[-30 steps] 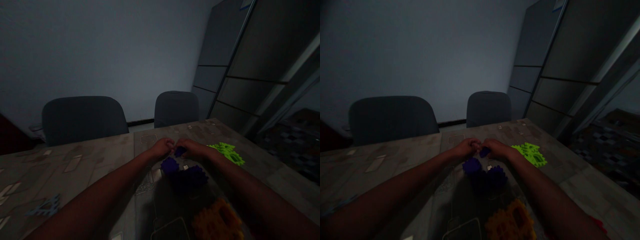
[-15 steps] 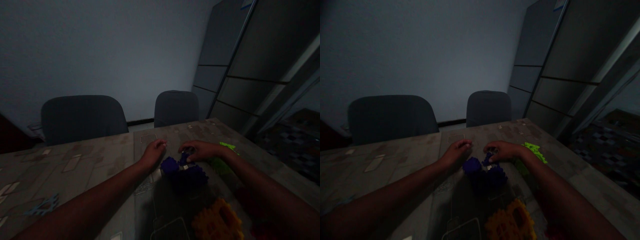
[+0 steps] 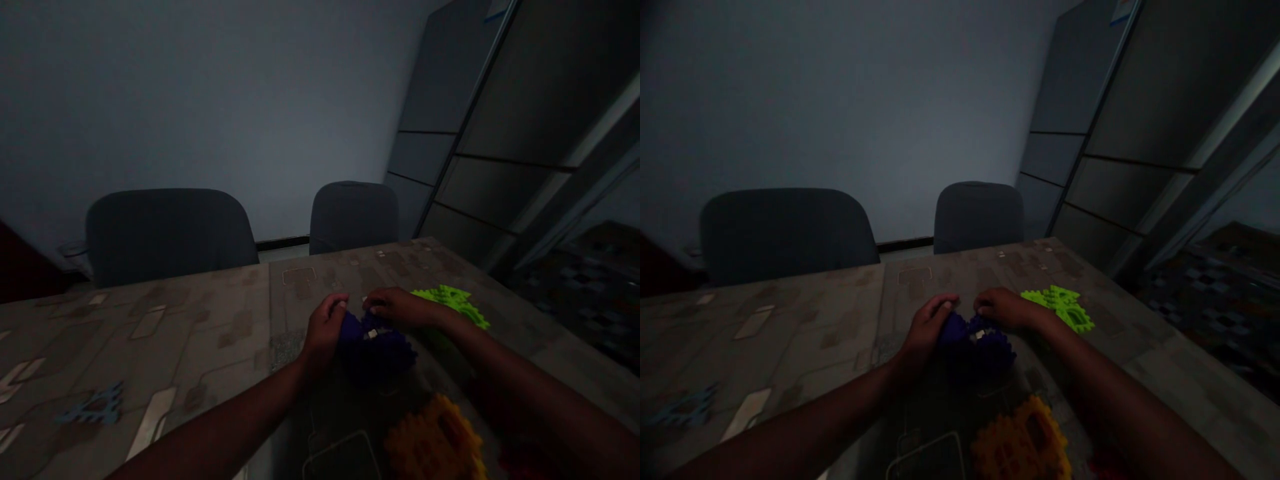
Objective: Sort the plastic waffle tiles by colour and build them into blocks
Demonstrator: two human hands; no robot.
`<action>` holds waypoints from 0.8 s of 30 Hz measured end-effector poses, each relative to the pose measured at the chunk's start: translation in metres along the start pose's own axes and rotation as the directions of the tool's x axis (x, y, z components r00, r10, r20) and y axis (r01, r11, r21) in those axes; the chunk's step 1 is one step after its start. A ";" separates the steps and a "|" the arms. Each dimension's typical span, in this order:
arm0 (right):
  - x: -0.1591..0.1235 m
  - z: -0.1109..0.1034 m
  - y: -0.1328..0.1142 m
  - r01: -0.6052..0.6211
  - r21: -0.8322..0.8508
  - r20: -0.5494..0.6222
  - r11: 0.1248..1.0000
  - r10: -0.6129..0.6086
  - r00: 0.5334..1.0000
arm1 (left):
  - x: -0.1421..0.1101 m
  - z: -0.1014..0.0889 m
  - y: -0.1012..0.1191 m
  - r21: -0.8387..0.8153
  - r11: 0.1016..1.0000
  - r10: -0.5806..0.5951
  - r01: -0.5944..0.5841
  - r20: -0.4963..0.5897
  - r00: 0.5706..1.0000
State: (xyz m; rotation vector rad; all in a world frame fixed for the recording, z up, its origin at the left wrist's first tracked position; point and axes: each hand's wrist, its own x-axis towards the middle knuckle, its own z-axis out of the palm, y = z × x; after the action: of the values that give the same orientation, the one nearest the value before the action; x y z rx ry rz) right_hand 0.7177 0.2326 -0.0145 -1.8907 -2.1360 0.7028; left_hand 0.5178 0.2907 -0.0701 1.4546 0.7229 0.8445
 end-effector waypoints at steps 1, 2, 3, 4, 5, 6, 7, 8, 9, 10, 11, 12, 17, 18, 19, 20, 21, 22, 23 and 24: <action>-0.002 0.001 -0.001 -0.006 -0.001 -0.006 1.000 0.006 1.000 | 0.002 0.000 -0.001 0.001 1.000 0.009 -0.009 0.016 1.000; -0.003 0.002 -0.002 -0.011 -0.002 -0.009 1.000 0.011 1.000 | 0.003 0.001 -0.002 0.003 1.000 0.017 -0.017 0.034 0.999; -0.004 0.002 -0.003 -0.018 -0.003 -0.013 1.000 0.018 1.000 | 0.005 0.001 -0.004 0.007 1.000 0.026 -0.026 0.051 0.998; -0.004 0.003 -0.003 -0.026 -0.006 -0.017 1.000 0.026 1.000 | 0.006 0.001 -0.005 0.014 0.999 0.034 -0.035 0.068 0.997; -0.004 0.004 -0.004 -0.035 -0.010 -0.021 0.999 0.035 0.999 | 0.008 0.000 -0.006 0.021 0.999 0.042 -0.044 0.084 0.996; -0.004 0.004 -0.004 -0.047 -0.016 -0.026 0.999 0.047 0.999 | 0.009 0.000 -0.006 0.030 0.998 0.049 -0.052 0.097 0.994; -0.004 0.004 -0.004 -0.061 -0.023 -0.032 0.998 0.060 0.998 | 0.010 -0.001 -0.007 0.039 0.997 0.055 -0.059 0.106 0.993; -0.005 0.003 -0.004 -0.076 -0.030 -0.039 0.997 0.075 0.996 | 0.011 -0.001 -0.008 0.048 0.997 0.059 -0.065 0.113 0.992; -0.006 0.002 -0.003 -0.091 -0.038 -0.044 0.995 0.089 0.995 | 0.011 -0.001 -0.008 0.055 0.996 0.062 -0.069 0.116 0.991; -0.007 0.001 -0.003 -0.104 -0.044 -0.045 0.994 0.102 0.994 | 0.011 -0.002 -0.009 0.061 0.996 0.065 -0.073 0.116 0.991; -0.010 0.000 -0.002 -0.118 -0.050 -0.045 0.992 0.115 0.992 | 0.010 -0.002 -0.009 0.064 0.995 0.068 -0.075 0.116 0.991; -0.012 0.000 -0.002 -0.131 -0.055 -0.044 0.990 0.128 0.991 | 0.010 -0.003 -0.009 0.067 0.995 0.070 -0.078 0.116 0.991; -0.018 0.003 -0.005 -0.192 -0.072 -0.053 0.979 0.188 0.981 | 0.008 -0.003 -0.011 0.070 0.994 0.076 -0.086 0.125 0.989; -0.018 0.004 -0.006 -0.202 -0.071 -0.056 0.977 0.198 0.979 | 0.008 -0.003 -0.012 0.071 0.994 0.078 -0.087 0.123 0.989; -0.017 0.005 -0.007 -0.210 -0.070 -0.057 0.975 0.206 0.977 | 0.008 -0.003 -0.012 0.073 0.994 0.078 -0.087 0.122 0.989; -0.016 0.006 -0.009 -0.214 -0.068 -0.057 0.974 0.211 0.976 | 0.008 -0.003 -0.012 0.074 0.993 0.078 -0.088 0.121 0.990; -0.015 0.006 -0.010 -0.216 -0.066 -0.057 0.974 0.213 0.975 | 0.008 -0.003 -0.012 0.076 0.993 0.078 -0.088 0.120 0.990; -0.015 0.005 -0.011 -0.218 -0.065 -0.059 0.974 0.214 0.975 | 0.007 -0.003 -0.011 0.078 0.993 0.079 -0.089 0.122 0.989; -0.014 0.005 -0.012 -0.219 -0.067 -0.061 0.974 0.215 0.975 | 0.007 -0.003 -0.010 0.080 0.993 0.079 -0.090 0.126 0.989; -0.014 0.004 -0.013 -0.220 -0.070 -0.066 0.973 0.216 0.974 | 0.006 -0.002 -0.009 0.082 0.992 0.082 -0.093 0.131 0.988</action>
State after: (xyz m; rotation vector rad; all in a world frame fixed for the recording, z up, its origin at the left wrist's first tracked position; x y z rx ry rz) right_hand 0.7067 0.2177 -0.0095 -2.1826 -1.9662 0.6044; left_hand 0.5196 0.2977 -0.0785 1.6137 0.6100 0.7863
